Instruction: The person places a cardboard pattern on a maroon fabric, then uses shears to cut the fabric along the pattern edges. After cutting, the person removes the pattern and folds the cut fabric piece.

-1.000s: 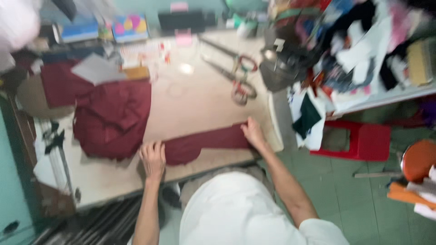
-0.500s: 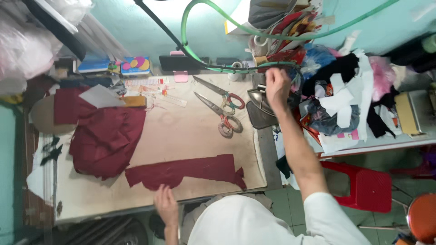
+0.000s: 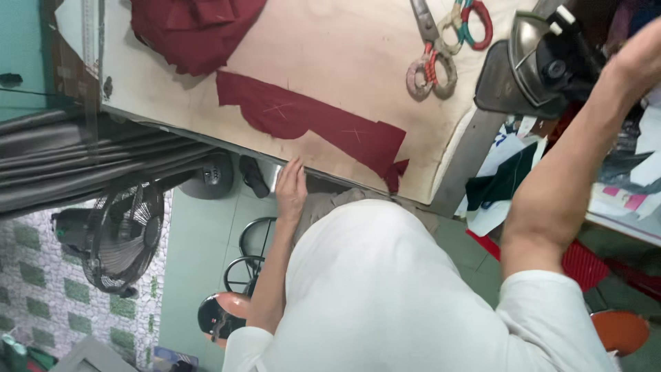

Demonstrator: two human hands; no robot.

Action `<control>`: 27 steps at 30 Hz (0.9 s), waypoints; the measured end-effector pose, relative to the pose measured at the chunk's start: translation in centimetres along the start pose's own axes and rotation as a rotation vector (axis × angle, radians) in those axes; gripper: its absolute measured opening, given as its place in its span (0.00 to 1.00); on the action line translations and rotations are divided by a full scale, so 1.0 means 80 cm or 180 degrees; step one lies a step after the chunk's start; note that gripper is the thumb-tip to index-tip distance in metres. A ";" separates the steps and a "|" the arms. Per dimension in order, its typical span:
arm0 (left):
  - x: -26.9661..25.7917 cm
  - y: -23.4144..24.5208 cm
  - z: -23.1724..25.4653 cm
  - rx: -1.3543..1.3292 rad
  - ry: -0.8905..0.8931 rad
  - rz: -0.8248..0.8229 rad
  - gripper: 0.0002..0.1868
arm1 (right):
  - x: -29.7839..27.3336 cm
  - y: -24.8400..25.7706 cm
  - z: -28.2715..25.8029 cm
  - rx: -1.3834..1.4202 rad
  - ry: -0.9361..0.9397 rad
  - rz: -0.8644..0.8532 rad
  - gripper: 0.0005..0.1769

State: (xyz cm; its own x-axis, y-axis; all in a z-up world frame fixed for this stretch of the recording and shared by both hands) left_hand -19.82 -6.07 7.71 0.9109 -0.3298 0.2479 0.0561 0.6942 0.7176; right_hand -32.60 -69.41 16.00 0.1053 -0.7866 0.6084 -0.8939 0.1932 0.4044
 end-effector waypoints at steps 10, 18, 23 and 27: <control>0.049 -0.098 0.158 -0.1713 -0.1324 -0.0433 0.38 | -0.341 0.057 -0.267 0.0729 -0.1543 -0.2398 0.05; 0.032 -0.116 0.134 -0.2729 0.1593 -0.1694 0.20 | -0.431 0.053 -0.246 0.0742 -0.1697 -0.2894 0.28; 0.026 -0.129 0.083 -0.3780 0.3296 -0.1503 0.26 | -0.526 0.052 -0.227 0.0493 -0.3161 -0.3709 0.13; 0.008 -0.154 -0.011 -0.3290 0.3273 -0.1231 0.26 | -0.527 0.045 -0.214 0.0454 -0.3114 -0.3439 0.10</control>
State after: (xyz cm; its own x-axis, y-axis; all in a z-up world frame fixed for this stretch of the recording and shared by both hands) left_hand -19.59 -14.28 -1.52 0.6299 -0.3176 -0.7088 0.2086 0.9482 -0.2394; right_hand -32.79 -25.48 3.52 0.4584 -0.5949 -0.6602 -0.6145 -0.7489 0.2481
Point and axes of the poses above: each hand's wrist, its own x-axis towards the middle knuckle, its own y-axis out of the back of the hand, z = x × y, the point moved 7 cm from there along x, towards the middle knuckle, and after that the axes turned 13 degrees about z, right-handed, at the moved point
